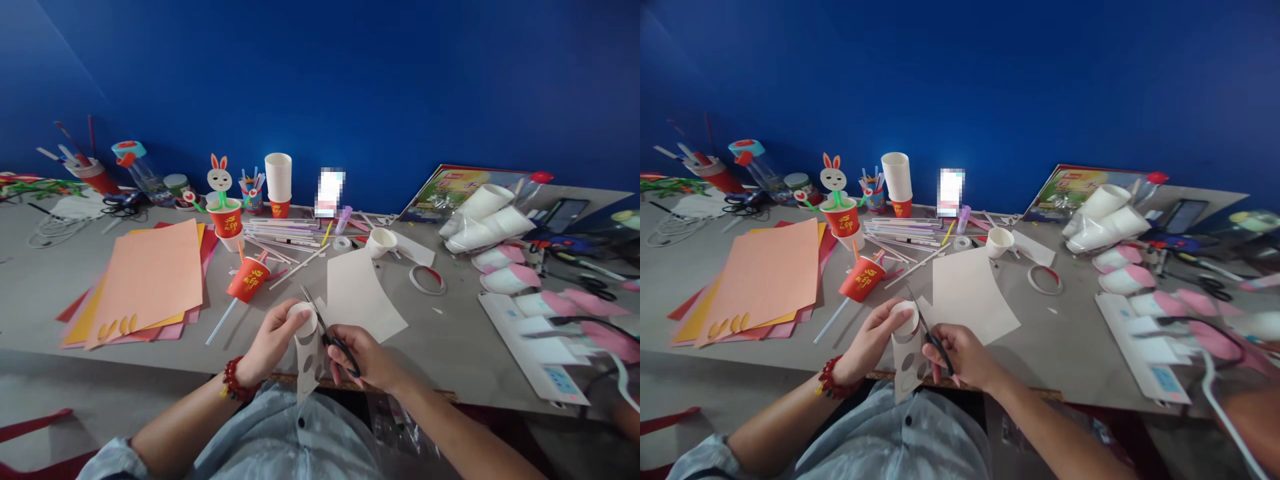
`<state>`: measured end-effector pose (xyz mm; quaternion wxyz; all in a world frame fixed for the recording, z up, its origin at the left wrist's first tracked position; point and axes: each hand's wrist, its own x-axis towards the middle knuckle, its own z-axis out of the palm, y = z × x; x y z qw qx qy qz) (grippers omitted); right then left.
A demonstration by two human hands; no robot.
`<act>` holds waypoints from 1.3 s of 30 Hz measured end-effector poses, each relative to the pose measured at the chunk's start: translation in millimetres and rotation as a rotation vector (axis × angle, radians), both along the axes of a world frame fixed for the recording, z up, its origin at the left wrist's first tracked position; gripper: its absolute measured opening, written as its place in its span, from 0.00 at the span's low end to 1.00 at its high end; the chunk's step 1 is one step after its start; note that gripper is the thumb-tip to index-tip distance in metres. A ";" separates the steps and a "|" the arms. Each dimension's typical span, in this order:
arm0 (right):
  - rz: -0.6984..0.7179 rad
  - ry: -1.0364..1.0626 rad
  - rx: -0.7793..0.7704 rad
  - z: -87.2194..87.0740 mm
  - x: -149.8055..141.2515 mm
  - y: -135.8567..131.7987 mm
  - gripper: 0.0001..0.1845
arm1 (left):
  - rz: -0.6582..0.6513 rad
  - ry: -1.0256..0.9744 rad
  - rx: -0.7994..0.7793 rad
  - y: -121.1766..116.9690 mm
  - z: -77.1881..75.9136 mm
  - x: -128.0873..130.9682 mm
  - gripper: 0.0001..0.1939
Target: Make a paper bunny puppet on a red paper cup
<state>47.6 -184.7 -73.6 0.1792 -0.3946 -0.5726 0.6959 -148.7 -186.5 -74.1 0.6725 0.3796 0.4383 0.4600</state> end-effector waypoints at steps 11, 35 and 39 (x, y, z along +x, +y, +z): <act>0.051 -0.032 0.028 3.8 3.3 4.2 0.31 | -0.072 0.075 0.064 3.9 19.0 -2.1 0.20; 0.048 -0.009 0.042 1.5 5.4 5.4 0.32 | -0.020 0.083 0.071 5.3 2.7 -1.7 0.17; 0.028 -0.014 0.025 1.3 5.9 4.4 0.32 | -0.052 0.036 0.046 6.6 2.1 -1.2 0.17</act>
